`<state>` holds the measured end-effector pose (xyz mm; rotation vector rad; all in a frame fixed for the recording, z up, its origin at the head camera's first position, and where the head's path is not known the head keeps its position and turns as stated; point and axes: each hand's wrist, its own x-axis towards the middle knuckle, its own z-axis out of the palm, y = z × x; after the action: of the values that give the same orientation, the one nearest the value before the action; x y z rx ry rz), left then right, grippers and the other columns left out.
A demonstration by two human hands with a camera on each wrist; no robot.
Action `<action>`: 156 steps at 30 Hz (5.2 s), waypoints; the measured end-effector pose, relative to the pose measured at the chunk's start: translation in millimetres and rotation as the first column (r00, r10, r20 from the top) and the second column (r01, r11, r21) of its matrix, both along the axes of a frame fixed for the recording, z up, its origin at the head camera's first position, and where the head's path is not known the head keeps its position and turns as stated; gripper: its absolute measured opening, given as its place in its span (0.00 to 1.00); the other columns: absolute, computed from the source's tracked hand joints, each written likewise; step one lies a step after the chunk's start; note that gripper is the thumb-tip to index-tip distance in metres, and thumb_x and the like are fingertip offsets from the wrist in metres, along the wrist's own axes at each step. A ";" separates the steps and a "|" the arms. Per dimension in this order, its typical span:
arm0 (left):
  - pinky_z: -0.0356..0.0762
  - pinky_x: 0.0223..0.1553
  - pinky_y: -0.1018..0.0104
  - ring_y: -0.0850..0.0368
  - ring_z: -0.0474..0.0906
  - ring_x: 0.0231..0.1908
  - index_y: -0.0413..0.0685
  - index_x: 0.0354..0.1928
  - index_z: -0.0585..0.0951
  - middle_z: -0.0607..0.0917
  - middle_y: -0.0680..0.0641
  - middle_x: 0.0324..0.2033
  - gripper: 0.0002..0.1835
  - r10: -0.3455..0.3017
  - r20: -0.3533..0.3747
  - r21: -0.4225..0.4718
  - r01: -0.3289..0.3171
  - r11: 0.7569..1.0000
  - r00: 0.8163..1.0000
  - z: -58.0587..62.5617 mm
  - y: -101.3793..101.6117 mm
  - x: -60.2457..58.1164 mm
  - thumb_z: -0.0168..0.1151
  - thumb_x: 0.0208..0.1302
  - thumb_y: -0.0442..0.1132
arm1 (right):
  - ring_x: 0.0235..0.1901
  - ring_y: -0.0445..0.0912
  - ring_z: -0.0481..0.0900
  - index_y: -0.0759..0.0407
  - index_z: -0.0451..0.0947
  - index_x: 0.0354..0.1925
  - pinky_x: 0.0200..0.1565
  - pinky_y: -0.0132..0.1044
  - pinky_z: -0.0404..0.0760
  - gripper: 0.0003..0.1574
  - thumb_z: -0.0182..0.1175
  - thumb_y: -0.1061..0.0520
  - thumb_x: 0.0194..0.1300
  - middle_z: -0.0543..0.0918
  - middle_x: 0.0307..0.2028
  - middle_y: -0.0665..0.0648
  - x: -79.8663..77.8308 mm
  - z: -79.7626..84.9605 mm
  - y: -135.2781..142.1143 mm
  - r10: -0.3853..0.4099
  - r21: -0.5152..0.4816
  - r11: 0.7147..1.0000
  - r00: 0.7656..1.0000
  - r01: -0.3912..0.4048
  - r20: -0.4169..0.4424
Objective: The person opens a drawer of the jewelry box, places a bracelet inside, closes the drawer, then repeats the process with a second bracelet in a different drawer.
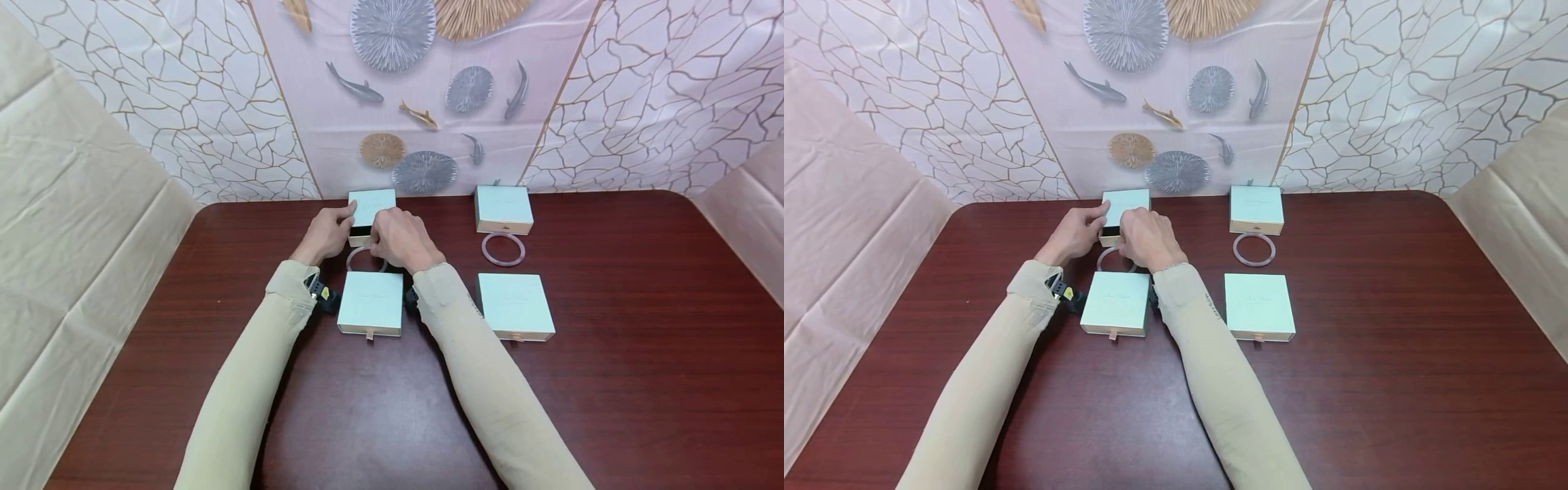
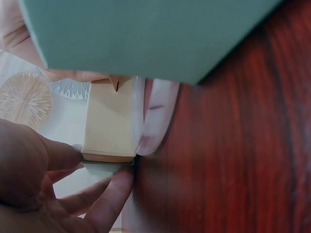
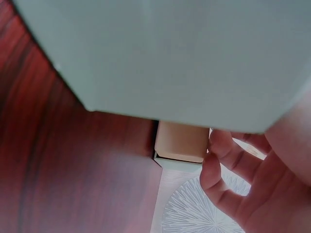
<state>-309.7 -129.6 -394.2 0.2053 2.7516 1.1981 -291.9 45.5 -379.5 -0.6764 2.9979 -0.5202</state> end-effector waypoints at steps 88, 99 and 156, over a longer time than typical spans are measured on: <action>0.75 0.59 0.51 0.43 0.70 0.69 0.56 0.79 0.60 0.63 0.46 0.78 0.30 -0.016 -0.017 -0.007 0.016 1.000 1.000 -4.8 0.8 -3.4 0.52 0.80 0.45 | 0.24 0.44 0.72 0.51 0.83 0.16 0.29 0.38 0.71 0.19 0.63 0.60 0.65 0.81 0.19 0.48 1.1 0.5 1.5 0.009 -0.008 1.000 1.000 -0.009 -0.009; 0.75 0.58 0.52 0.43 0.70 0.69 0.56 0.79 0.60 0.64 0.45 0.77 0.30 -0.023 -0.026 -0.019 0.023 1.000 0.999 -6.4 0.0 -3.9 0.51 0.80 0.45 | 0.23 0.43 0.69 0.53 0.84 0.17 0.28 0.37 0.69 0.19 0.63 0.60 0.65 0.78 0.17 0.47 1.9 0.0 1.3 0.021 -0.012 1.000 1.000 -0.021 -0.006; 0.75 0.61 0.49 0.43 0.72 0.68 0.55 0.79 0.60 0.65 0.45 0.77 0.30 -0.027 -0.042 -0.033 0.026 0.999 0.999 -5.2 1.2 -3.5 0.52 0.80 0.45 | 0.30 0.43 0.81 0.48 0.86 0.23 0.35 0.40 0.80 0.12 0.69 0.57 0.64 0.85 0.29 0.46 5.5 3.5 2.1 0.038 0.023 0.999 0.999 -0.038 0.001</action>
<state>-313.2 -128.5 -399.4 0.2658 2.7932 1.1550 -286.4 47.6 -376.0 -0.7295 2.9788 -0.4834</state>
